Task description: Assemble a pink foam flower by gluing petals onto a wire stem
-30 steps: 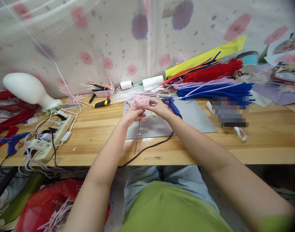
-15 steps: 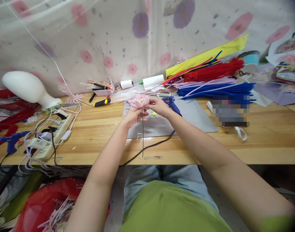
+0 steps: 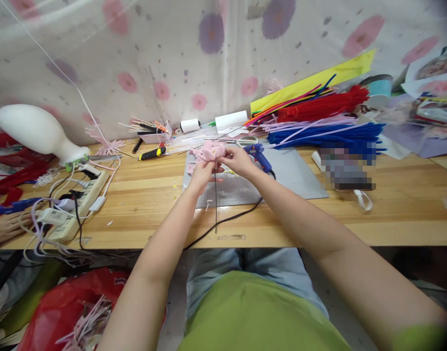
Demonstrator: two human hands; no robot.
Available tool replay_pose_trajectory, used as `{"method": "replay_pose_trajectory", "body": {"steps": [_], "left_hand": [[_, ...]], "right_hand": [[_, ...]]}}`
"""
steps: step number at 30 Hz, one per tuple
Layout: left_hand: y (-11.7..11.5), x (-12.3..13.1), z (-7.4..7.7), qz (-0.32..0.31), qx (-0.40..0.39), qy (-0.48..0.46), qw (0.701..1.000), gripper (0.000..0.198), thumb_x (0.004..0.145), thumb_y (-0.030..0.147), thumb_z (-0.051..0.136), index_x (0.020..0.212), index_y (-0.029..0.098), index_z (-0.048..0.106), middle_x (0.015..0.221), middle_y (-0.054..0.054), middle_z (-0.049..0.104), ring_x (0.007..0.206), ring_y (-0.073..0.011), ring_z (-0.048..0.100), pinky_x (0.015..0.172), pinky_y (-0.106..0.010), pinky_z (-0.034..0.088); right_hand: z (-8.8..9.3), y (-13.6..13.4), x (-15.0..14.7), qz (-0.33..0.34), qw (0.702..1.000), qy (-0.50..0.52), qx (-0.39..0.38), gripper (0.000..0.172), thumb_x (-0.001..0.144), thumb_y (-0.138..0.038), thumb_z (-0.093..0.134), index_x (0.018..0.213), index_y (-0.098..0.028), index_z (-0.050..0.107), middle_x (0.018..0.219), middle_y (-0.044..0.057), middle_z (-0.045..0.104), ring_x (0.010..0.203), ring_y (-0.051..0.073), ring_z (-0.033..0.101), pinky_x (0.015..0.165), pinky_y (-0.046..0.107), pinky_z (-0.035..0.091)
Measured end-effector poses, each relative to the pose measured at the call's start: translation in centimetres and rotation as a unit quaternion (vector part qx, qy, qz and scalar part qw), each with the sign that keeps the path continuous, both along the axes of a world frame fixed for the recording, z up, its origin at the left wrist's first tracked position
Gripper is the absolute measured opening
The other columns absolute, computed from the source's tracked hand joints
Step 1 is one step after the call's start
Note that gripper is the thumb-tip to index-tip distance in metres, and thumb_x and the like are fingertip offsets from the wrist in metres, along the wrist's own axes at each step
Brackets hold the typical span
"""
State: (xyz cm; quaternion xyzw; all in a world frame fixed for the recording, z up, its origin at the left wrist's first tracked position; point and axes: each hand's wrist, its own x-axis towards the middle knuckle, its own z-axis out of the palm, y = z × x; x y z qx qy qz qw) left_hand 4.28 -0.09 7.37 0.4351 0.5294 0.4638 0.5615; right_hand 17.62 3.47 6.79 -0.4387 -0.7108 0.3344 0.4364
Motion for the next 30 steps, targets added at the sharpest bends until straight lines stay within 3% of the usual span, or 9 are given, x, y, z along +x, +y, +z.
{"method": "replay_pose_trajectory", "body": {"steps": [6,11,15,21,23,27,30], "left_hand": [[0.1,-0.4,0.2,-0.017,0.001,-0.013,1.0,0.013,0.077,0.024,0.067,0.083,0.012,0.067,0.076,-0.004,0.064,0.074,-0.015,0.066,0.065,-0.03,0.057],[0.2,0.2,-0.3,0.025,0.006,-0.006,1.0,0.012,0.077,0.021,0.067,0.077,0.01,0.064,0.066,-0.001,0.059,0.06,-0.009,0.06,0.056,-0.022,0.053],[0.4,0.6,-0.3,0.054,0.002,0.008,0.999,0.013,0.083,0.022,0.06,0.075,0.012,0.059,0.055,0.004,0.049,0.053,-0.0059,0.054,0.047,-0.015,0.047],[0.9,-0.8,0.2,0.05,-0.03,-0.018,0.998,0.018,0.085,0.027,0.059,0.073,0.015,0.053,0.051,0.007,0.038,0.048,-0.0049,0.047,0.044,-0.013,0.045],[0.6,-1.6,0.4,0.02,-0.041,-0.036,0.998,0.02,0.085,0.026,0.058,0.071,0.015,0.05,0.051,0.007,0.037,0.049,-0.0055,0.047,0.046,-0.014,0.047],[0.2,-3.1,1.5,-0.119,-0.099,-0.087,0.984,0.017,0.091,0.018,0.046,0.075,0.014,0.052,0.055,0.005,0.041,0.054,-0.0075,0.053,0.054,-0.02,0.054],[0.6,-4.2,2.9,-0.141,-0.13,-0.134,0.972,0.02,0.092,0.017,0.041,0.077,0.013,0.052,0.058,0.003,0.043,0.051,-0.0063,0.051,0.049,-0.017,0.049]], "right_hand": [[-0.3,0.5,0.3,0.005,1.0,0.009,0.011,0.012,0.069,-0.025,0.063,0.072,-0.015,0.067,0.072,0.002,0.066,0.073,0.017,0.058,0.069,0.028,0.044],[-0.4,0.4,-0.1,0.013,1.0,0.016,-0.004,0.011,0.067,-0.024,0.066,0.072,-0.014,0.067,0.07,0.002,0.065,0.074,0.017,0.057,0.069,0.028,0.043],[-0.1,-0.1,-0.2,0.015,1.0,0.024,0.001,0.017,0.067,-0.028,0.068,0.077,-0.015,0.066,0.08,0.004,0.066,0.08,0.019,0.058,0.076,0.031,0.043],[-0.6,0.2,1.5,0.016,0.977,0.204,-0.052,0.036,0.064,-0.041,0.07,0.091,-0.02,0.062,0.102,0.005,0.064,0.098,0.018,0.057,0.09,0.035,0.042],[-0.9,0.3,1.9,0.009,0.965,0.241,-0.101,0.037,0.063,-0.043,0.07,0.09,-0.02,0.061,0.1,0.004,0.063,0.096,0.017,0.057,0.088,0.035,0.043],[-1.2,0.1,1.9,0.034,0.946,0.269,-0.176,0.037,0.062,-0.046,0.071,0.087,-0.022,0.059,0.092,0.001,0.062,0.087,0.014,0.056,0.082,0.031,0.045],[-1.4,-0.1,1.6,0.037,0.939,0.276,-0.201,0.039,0.059,-0.048,0.073,0.083,-0.021,0.059,0.087,0.0,0.06,0.081,0.012,0.054,0.076,0.028,0.046]]}}
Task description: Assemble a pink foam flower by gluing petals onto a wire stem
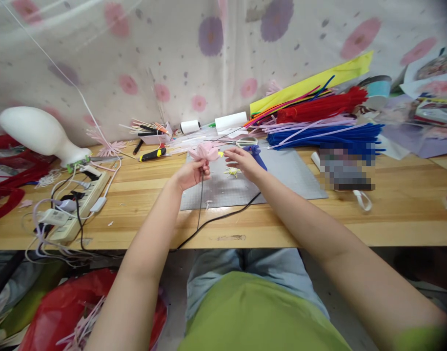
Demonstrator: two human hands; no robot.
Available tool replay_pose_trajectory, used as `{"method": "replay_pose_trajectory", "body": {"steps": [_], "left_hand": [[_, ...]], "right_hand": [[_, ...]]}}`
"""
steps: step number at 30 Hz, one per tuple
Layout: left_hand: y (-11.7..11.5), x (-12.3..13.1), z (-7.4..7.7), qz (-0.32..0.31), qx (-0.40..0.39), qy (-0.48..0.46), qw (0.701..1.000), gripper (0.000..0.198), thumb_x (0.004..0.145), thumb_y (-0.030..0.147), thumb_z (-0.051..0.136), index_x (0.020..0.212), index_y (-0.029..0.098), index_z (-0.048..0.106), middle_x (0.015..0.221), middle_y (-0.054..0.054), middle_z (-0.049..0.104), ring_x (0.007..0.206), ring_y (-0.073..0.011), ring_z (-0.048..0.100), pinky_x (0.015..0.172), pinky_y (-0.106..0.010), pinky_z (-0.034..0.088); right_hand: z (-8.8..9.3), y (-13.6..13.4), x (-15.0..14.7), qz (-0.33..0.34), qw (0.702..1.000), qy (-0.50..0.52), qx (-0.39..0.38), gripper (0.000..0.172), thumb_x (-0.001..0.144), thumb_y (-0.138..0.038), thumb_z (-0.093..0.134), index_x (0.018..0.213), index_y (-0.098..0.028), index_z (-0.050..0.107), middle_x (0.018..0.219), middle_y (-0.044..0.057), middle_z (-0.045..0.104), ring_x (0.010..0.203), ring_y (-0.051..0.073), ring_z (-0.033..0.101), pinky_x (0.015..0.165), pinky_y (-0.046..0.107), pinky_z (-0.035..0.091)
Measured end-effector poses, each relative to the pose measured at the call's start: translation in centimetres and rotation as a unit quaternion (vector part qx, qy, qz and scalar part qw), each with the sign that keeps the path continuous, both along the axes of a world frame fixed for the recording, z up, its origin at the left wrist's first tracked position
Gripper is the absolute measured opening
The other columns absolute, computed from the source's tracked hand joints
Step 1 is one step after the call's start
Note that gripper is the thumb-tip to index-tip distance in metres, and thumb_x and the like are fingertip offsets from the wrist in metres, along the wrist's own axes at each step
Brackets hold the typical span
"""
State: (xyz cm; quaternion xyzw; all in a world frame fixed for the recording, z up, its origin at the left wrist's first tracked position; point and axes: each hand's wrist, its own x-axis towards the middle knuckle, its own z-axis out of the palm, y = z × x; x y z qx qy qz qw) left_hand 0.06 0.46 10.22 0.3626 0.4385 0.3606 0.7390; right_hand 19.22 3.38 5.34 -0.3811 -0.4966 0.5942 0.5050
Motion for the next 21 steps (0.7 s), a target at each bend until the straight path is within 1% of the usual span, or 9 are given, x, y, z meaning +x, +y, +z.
{"method": "replay_pose_trajectory", "body": {"steps": [3,6,8,9,11,13,16,18,21], "left_hand": [[0.9,-0.9,1.1,0.041,0.012,-0.021,0.999,0.023,0.093,0.019,0.041,0.073,0.013,0.051,0.055,0.005,0.036,0.042,-0.0029,0.037,0.037,-0.01,0.03],[2.0,-1.6,1.5,0.105,0.096,0.065,0.988,0.022,0.093,0.023,0.044,0.076,0.013,0.054,0.05,0.008,0.026,0.037,-0.0026,0.02,0.034,-0.013,0.015],[2.8,-2.1,1.5,0.126,0.165,0.165,0.964,0.021,0.091,0.025,0.047,0.077,0.013,0.057,0.049,0.008,0.026,0.039,-0.004,0.019,0.037,-0.014,0.017],[3.3,-2.4,1.4,0.128,0.2,0.216,0.947,0.02,0.09,0.025,0.049,0.076,0.013,0.058,0.048,0.008,0.029,0.04,-0.0049,0.023,0.039,-0.015,0.021],[4.0,-3.1,1.0,0.123,0.272,0.305,0.905,0.016,0.086,0.023,0.053,0.075,0.014,0.06,0.053,0.004,0.044,0.049,-0.0074,0.037,0.05,-0.017,0.034],[4.4,-3.7,0.5,0.095,0.336,0.367,0.862,0.01,0.08,0.018,0.057,0.073,0.015,0.062,0.063,0.0,0.057,0.063,-0.0111,0.048,0.064,-0.02,0.041],[3.9,-4.2,-0.3,0.008,0.391,0.416,0.821,0.01,0.072,0.011,0.056,0.071,0.017,0.064,0.073,-0.002,0.063,0.076,-0.0156,0.055,0.078,-0.025,0.043],[3.0,-4.2,-0.9,-0.046,0.409,0.42,0.809,0.015,0.068,0.008,0.056,0.072,0.018,0.067,0.077,-0.002,0.066,0.081,-0.0178,0.057,0.083,-0.028,0.044],[1.6,-4.0,-1.6,-0.09,0.401,0.394,0.822,0.019,0.065,0.007,0.058,0.075,0.019,0.07,0.082,-0.002,0.069,0.085,-0.0186,0.06,0.086,-0.028,0.045]], "right_hand": [[-0.7,0.1,-0.3,-0.01,1.0,-0.015,-0.019,0.041,0.057,-0.049,0.076,0.079,-0.02,0.059,0.084,0.0,0.059,0.076,0.011,0.054,0.069,0.024,0.045],[-1.9,0.3,-0.4,-0.008,0.998,-0.047,-0.036,0.041,0.056,-0.05,0.077,0.078,-0.019,0.06,0.079,0.001,0.059,0.071,0.01,0.053,0.062,0.022,0.044],[-2.6,0.4,-0.4,-0.011,0.997,-0.066,-0.041,0.041,0.057,-0.051,0.077,0.076,-0.018,0.06,0.075,0.001,0.059,0.068,0.01,0.053,0.059,0.021,0.043],[-3.0,0.5,-0.4,-0.015,0.996,-0.072,-0.043,0.041,0.057,-0.051,0.077,0.075,-0.018,0.06,0.073,0.001,0.059,0.067,0.01,0.053,0.057,0.02,0.043],[-3.4,0.7,-0.4,-0.023,0.996,-0.076,-0.048,0.04,0.057,-0.05,0.077,0.073,-0.017,0.061,0.07,0.0,0.058,0.065,0.009,0.052,0.055,0.019,0.043],[-3.6,0.7,-0.4,-0.022,0.996,-0.069,-0.055,0.038,0.058,-0.048,0.078,0.072,-0.017,0.06,0.069,0.001,0.059,0.063,0.009,0.052,0.055,0.02,0.043],[-3.3,0.5,-0.4,-0.002,0.997,-0.033,-0.069,0.034,0.059,-0.042,0.079,0.074,-0.018,0.06,0.077,0.003,0.062,0.066,0.011,0.055,0.059,0.023,0.047],[-2.8,0.1,-0.3,0.033,0.996,0.005,-0.079,0.033,0.061,-0.039,0.078,0.082,-0.019,0.062,0.086,0.004,0.065,0.072,0.012,0.059,0.065,0.025,0.049],[-1.9,-1.0,-0.5,0.132,0.986,0.053,-0.087,0.04,0.064,-0.035,0.076,0.099,-0.023,0.061,0.1,0.004,0.066,0.085,0.014,0.062,0.075,0.029,0.05]]}}
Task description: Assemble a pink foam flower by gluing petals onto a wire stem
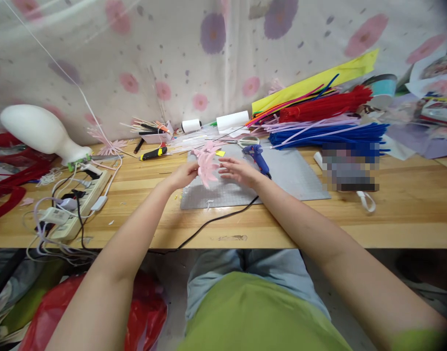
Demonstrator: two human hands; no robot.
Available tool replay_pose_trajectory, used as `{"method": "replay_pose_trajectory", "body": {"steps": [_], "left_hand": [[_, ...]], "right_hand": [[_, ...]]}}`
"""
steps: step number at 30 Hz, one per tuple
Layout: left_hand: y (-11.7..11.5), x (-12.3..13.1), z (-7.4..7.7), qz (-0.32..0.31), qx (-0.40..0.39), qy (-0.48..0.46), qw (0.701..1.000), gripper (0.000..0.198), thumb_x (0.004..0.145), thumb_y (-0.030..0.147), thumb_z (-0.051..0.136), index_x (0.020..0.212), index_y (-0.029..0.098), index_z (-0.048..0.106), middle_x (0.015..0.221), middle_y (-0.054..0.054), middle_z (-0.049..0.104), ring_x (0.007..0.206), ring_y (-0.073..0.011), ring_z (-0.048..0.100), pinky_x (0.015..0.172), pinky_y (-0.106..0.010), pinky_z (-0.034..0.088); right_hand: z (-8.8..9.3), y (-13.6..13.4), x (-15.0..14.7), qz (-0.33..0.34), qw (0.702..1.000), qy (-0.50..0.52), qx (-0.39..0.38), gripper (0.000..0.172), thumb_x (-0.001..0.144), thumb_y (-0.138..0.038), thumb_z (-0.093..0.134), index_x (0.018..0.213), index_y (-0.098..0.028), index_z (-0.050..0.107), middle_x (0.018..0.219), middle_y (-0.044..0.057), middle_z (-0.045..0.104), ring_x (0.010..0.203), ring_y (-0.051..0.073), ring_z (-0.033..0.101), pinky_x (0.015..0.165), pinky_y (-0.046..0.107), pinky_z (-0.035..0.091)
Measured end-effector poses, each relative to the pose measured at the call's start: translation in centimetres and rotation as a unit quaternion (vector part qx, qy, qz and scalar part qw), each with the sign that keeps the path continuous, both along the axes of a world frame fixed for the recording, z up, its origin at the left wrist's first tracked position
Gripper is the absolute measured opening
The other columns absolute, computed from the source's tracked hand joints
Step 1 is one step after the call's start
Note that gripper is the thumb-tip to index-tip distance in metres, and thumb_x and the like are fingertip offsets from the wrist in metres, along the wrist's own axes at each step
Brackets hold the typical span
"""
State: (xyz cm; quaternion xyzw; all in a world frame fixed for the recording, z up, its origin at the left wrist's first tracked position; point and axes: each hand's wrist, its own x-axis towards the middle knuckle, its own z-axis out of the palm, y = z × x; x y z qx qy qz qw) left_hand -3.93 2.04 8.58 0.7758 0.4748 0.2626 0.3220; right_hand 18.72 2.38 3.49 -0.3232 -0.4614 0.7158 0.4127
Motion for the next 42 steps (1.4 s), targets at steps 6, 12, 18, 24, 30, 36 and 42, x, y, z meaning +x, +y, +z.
{"method": "replay_pose_trajectory", "body": {"steps": [6,12,18,24,30,36,42], "left_hand": [[-0.9,0.4,-0.5,-0.02,-0.05,-0.037,0.998,0.021,0.062,0.009,0.066,0.079,0.02,0.072,0.089,-0.004,0.071,0.092,-0.0207,0.061,0.09,-0.03,0.046],[-1.2,0.5,-0.1,-0.001,0.006,-0.008,1.0,0.017,0.06,0.013,0.066,0.075,0.018,0.069,0.085,-0.003,0.069,0.086,-0.0191,0.061,0.087,-0.029,0.046],[-1.3,0.4,0.5,-0.005,0.03,-0.005,1.0,0.013,0.059,0.015,0.064,0.068,0.021,0.07,0.084,-0.003,0.071,0.084,-0.0196,0.061,0.083,-0.03,0.046],[-1.1,0.5,0.2,0.006,0.018,-0.02,1.0,0.015,0.059,0.007,0.059,0.059,0.02,0.066,0.067,-0.001,0.066,0.079,-0.0187,0.061,0.08,-0.028,0.046],[-1.5,1.0,-0.5,0.022,0.061,0.002,0.998,0.012,0.059,0.007,0.063,0.062,0.018,0.065,0.071,-0.003,0.065,0.079,-0.0188,0.061,0.078,-0.027,0.045],[-1.8,1.0,-0.5,-0.004,0.072,0.024,0.997,0.015,0.065,0.009,0.06,0.067,0.02,0.069,0.075,-0.003,0.068,0.084,-0.0208,0.063,0.08,-0.028,0.046],[-1.7,0.7,-0.8,-0.014,0.036,0.0,0.999,0.014,0.065,0.008,0.062,0.068,0.021,0.069,0.082,-0.005,0.069,0.092,-0.0213,0.063,0.084,-0.028,0.046]], "right_hand": [[0.2,-0.9,-2.6,0.038,0.999,-0.001,0.033,0.039,0.055,-0.03,0.079,0.09,-0.021,0.064,0.089,0.001,0.068,0.079,0.014,0.061,0.069,0.026,0.046],[-0.2,-0.2,-4.3,-0.019,0.999,0.011,0.047,0.036,0.05,-0.03,0.078,0.08,-0.017,0.063,0.077,-0.001,0.064,0.068,0.012,0.056,0.066,0.026,0.041],[0.7,-0.8,-3.7,0.035,0.999,0.028,0.026,0.038,0.051,-0.03,0.08,0.084,-0.018,0.063,0.079,-0.002,0.065,0.071,0.013,0.058,0.065,0.025,0.041],[1.7,-0.9,-3.5,0.028,1.0,0.007,-0.012,0.036,0.052,-0.032,0.079,0.081,-0.019,0.063,0.074,-0.002,0.065,0.066,0.012,0.058,0.061,0.024,0.04],[1.4,-0.7,-3.8,0.014,1.0,0.01,-0.018,0.036,0.048,-0.032,0.08,0.076,-0.019,0.062,0.071,-0.002,0.065,0.065,0.012,0.057,0.059,0.023,0.039],[2.2,-1.1,-3.0,0.013,0.999,-0.004,0.032,0.036,0.05,-0.033,0.08,0.077,-0.019,0.061,0.074,-0.003,0.063,0.069,0.011,0.056,0.064,0.024,0.041],[2.8,-1.1,-2.9,-0.032,0.991,-0.074,0.102,0.032,0.051,-0.036,0.076,0.067,-0.017,0.057,0.061,-0.005,0.054,0.06,0.009,0.047,0.058,0.024,0.036]]}}
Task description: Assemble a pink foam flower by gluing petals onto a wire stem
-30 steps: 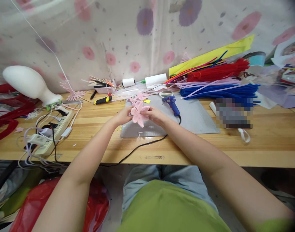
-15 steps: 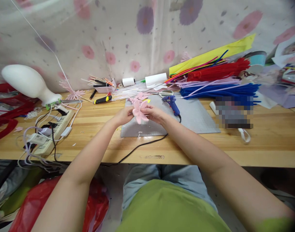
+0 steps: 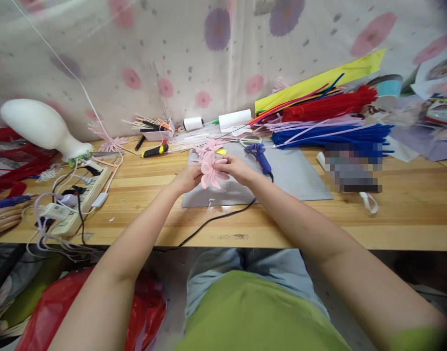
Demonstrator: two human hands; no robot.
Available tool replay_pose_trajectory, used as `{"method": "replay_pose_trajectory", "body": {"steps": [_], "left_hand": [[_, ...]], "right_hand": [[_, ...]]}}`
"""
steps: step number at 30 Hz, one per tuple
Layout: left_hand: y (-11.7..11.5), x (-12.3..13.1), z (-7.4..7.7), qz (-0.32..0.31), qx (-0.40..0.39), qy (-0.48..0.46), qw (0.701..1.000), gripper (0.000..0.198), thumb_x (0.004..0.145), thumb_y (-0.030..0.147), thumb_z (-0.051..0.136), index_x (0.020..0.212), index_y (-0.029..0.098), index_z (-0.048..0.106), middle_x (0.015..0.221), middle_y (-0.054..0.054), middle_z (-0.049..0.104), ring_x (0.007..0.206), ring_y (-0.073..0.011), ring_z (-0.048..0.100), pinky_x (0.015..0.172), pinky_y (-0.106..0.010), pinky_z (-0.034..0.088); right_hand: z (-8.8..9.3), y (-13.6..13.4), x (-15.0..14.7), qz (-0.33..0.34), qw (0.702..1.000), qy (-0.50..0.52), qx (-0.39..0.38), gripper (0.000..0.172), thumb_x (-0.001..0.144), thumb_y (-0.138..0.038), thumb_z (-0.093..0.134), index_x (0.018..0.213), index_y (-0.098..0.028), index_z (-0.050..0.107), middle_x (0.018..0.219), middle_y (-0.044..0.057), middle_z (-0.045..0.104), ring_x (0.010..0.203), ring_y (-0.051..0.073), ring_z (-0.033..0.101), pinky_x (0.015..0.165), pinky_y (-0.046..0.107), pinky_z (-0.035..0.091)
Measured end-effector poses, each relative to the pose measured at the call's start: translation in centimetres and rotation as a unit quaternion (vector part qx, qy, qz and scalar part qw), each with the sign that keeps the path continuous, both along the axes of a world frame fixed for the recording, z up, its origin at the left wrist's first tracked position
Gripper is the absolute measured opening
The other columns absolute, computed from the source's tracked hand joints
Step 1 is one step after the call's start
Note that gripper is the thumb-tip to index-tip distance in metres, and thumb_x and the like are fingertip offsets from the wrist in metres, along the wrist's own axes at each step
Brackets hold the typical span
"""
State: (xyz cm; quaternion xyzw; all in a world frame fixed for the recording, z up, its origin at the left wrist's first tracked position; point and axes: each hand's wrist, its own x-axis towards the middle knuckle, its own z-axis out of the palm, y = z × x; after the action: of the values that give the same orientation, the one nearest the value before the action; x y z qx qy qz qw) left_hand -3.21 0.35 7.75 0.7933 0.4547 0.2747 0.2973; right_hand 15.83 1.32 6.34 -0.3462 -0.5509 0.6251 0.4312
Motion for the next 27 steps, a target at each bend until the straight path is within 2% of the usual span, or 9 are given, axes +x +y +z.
{"method": "replay_pose_trajectory", "body": {"steps": [4,11,14,19,23,27], "left_hand": [[-0.4,0.2,-0.2,0.001,0.014,0.019,1.0,0.023,0.063,0.008,0.063,0.08,0.022,0.07,0.095,-0.006,0.07,0.099,-0.0234,0.061,0.089,-0.032,0.045],[-0.9,0.4,-0.3,-0.02,0.016,-0.004,1.0,0.02,0.063,0.008,0.064,0.076,0.022,0.07,0.092,-0.007,0.07,0.101,-0.0233,0.061,0.093,-0.032,0.043],[-0.9,0.5,0.0,-0.021,0.005,-0.009,1.0,0.019,0.063,0.009,0.064,0.075,0.022,0.07,0.089,-0.005,0.07,0.095,-0.022,0.062,0.088,-0.031,0.045],[-1.1,0.7,0.7,-0.017,-0.001,-0.021,1.0,0.015,0.062,0.004,0.056,0.061,0.017,0.064,0.068,-0.001,0.065,0.075,-0.0168,0.06,0.07,-0.024,0.046],[-0.9,0.6,0.6,-0.052,0.015,-0.006,0.999,0.015,0.063,0.003,0.052,0.063,0.014,0.062,0.068,0.001,0.064,0.069,-0.0135,0.058,0.065,-0.022,0.045],[-0.5,0.4,-0.1,-0.052,0.061,-0.006,0.997,0.018,0.064,0.004,0.047,0.067,0.014,0.062,0.063,0.002,0.062,0.062,-0.0109,0.055,0.06,-0.021,0.044]], "right_hand": [[0.2,0.0,-0.2,0.001,1.0,-0.011,0.006,0.032,0.051,-0.036,0.075,0.067,-0.017,0.055,0.062,-0.004,0.053,0.059,0.009,0.046,0.057,0.024,0.035],[-0.5,0.3,0.0,0.028,1.0,0.006,0.009,0.034,0.049,-0.036,0.078,0.066,-0.017,0.056,0.062,-0.005,0.054,0.057,0.008,0.046,0.057,0.023,0.037],[-0.7,0.4,0.1,0.045,0.999,0.027,-0.003,0.035,0.051,-0.037,0.079,0.07,-0.017,0.058,0.064,-0.004,0.055,0.058,0.008,0.048,0.057,0.023,0.038],[-0.2,0.8,0.4,0.082,0.993,0.074,-0.034,0.038,0.056,-0.043,0.078,0.081,-0.018,0.063,0.074,-0.001,0.062,0.065,0.01,0.054,0.061,0.023,0.041],[0.2,1.1,0.5,0.06,0.996,0.063,-0.012,0.035,0.053,-0.037,0.08,0.075,-0.017,0.061,0.07,-0.002,0.061,0.062,0.01,0.053,0.059,0.023,0.039],[-0.1,1.1,0.3,0.025,0.996,0.08,-0.004,0.034,0.051,-0.033,0.08,0.071,-0.016,0.06,0.068,-0.003,0.06,0.061,0.009,0.051,0.06,0.023,0.038]]}}
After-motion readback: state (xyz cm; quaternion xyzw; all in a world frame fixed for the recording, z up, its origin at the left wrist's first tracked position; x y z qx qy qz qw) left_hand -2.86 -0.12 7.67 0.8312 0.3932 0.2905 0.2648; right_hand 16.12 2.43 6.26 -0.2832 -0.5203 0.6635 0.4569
